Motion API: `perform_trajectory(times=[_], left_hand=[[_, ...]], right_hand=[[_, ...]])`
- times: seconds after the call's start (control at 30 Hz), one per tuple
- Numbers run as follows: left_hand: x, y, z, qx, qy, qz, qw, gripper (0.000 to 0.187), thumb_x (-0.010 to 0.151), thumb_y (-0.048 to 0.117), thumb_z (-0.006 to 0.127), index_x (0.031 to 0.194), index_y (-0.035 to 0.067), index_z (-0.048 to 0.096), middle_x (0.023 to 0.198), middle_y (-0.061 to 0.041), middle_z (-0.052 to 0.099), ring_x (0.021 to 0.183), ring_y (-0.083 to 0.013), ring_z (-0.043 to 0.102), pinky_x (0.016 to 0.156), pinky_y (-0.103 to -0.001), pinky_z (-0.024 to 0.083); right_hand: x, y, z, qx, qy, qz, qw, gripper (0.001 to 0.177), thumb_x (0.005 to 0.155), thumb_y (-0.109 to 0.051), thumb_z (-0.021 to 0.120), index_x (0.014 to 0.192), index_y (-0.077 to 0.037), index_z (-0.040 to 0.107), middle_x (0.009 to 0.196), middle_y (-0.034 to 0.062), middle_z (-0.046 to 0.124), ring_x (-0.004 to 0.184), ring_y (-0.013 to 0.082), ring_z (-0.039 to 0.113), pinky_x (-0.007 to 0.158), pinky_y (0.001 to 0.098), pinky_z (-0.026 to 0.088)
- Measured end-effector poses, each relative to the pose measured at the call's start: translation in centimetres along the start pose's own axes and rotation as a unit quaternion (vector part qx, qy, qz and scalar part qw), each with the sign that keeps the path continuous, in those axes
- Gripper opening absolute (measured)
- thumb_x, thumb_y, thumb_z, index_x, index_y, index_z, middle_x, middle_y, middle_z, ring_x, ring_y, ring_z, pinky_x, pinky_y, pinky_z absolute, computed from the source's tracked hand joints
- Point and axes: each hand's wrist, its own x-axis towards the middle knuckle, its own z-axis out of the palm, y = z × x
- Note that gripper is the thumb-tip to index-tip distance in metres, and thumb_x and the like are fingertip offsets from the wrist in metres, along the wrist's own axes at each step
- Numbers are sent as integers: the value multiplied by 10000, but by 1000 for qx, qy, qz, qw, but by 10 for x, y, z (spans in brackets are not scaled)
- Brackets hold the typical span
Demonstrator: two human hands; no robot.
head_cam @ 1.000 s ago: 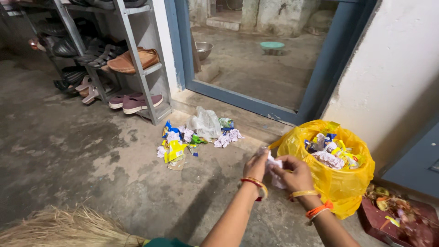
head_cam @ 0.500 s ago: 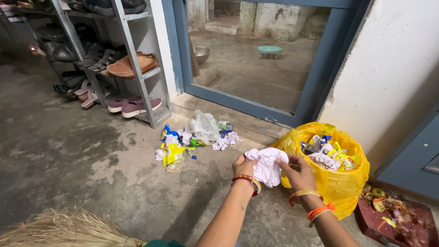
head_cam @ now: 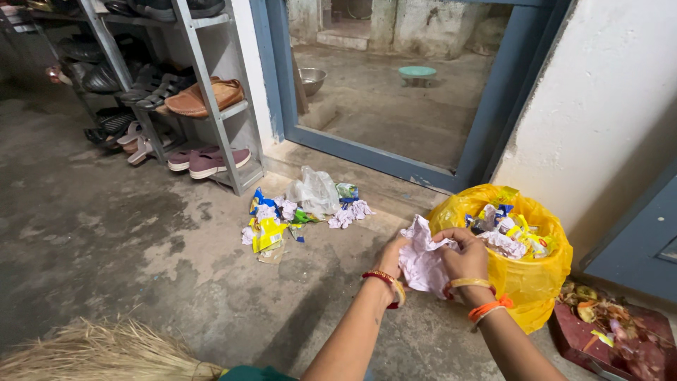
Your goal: The person picks up crumpled paper and plastic wrappers from the floor and places them into a yellow trash bag. The person handles items one at a time, folding them before disposal.
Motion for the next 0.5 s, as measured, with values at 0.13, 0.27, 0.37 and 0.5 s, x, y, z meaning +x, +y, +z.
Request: perform_trajectory(times=[0.13, 0.27, 0.37, 0.5], left_hand=[[-2, 6, 4, -15, -26, -9, 1000, 402, 861, 437, 662, 1143, 150, 670, 978, -52, 725, 776, -192, 708, 616, -426, 568], [55, -22, -8, -35, -33, 87, 995, 298, 880, 152, 754, 1145, 45, 671, 1016, -130, 731, 798, -237, 738, 647, -433, 613], [78, -32, -23, -36, 3, 94, 995, 260, 855, 26, 697, 1106, 68, 643, 1002, -135, 730, 801, -249, 741, 638, -427, 621], [72, -35, -27, -27, 42, 103, 993, 284, 820, -51, 673, 1069, 81, 639, 976, -126, 732, 790, -254, 734, 627, -403, 611]], right_hand=[[-12, -38, -11, -186, -24, -73, 980, 224, 718, 30, 655, 833, -129, 763, 1007, 60, 692, 857, 261, 694, 742, 363, 541], [-20, -57, -19, -230, -98, -142, 958, 193, 695, -56, 714, 878, -107, 750, 1021, 62, 693, 893, 283, 695, 774, 382, 554], [-21, -47, -27, -132, -148, -130, 971, 267, 700, -106, 760, 966, -82, 757, 1055, 76, 708, 915, 257, 706, 778, 357, 565], [-23, -20, -27, 26, -132, 40, 990, 322, 785, -154, 789, 1090, -69, 728, 1050, 63, 759, 953, 154, 721, 820, 303, 572]])
